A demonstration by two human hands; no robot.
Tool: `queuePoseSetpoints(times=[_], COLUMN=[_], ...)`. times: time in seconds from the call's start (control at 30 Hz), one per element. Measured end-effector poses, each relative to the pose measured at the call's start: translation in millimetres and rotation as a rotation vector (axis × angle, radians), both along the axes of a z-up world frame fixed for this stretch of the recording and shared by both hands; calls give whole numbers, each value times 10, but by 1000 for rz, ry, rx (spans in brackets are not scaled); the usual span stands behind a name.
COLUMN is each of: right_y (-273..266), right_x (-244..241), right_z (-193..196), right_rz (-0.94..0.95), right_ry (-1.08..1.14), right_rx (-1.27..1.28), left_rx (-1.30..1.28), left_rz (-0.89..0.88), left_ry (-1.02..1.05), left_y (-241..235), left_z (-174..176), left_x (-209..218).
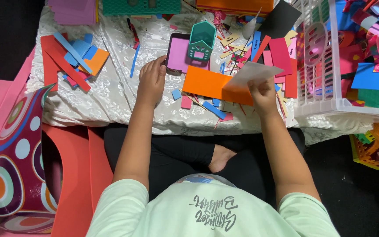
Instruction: Assembling and decorating small paper or foam structures using glue and scissors
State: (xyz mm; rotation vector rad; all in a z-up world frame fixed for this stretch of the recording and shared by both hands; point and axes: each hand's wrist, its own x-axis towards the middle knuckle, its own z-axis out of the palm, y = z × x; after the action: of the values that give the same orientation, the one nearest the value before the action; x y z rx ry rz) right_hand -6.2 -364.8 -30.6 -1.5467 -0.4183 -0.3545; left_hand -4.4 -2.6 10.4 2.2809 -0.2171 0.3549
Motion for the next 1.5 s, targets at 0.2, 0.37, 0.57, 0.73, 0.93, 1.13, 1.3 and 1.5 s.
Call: queuePoseSetpoints(times=[0.2, 0.37, 0.57, 0.73, 0.93, 1.13, 1.3, 1.5], right_y=[76, 20, 190, 342, 361, 329, 267, 293], right_x=[-29, -68, -261, -236, -243, -255, -225, 42], right_z=[-83, 496, 1479, 1405, 1233, 1217, 1314, 1956], right_rz=[-34, -101, -117, 5, 30, -13, -96, -333], right_ry=[8, -14, 31, -150, -202, -303, -352, -583], right_rx=[23, -189, -1135, -1453, -1481, -1492, -1530, -1361], left_rx=[-5, -5, 2, -4, 10, -1, 2, 62], left_rz=[4, -6, -17, 2, -8, 4, 5, 35], left_ry=[-10, -9, -2, -16, 4, -23, -13, -145], left_y=[7, 23, 27, 23, 18, 15, 0, -36], left_z=[-54, -46, -83, -68, -72, -82, -67, -59], left_x=[21, 22, 35, 31, 20, 26, 19, 29])
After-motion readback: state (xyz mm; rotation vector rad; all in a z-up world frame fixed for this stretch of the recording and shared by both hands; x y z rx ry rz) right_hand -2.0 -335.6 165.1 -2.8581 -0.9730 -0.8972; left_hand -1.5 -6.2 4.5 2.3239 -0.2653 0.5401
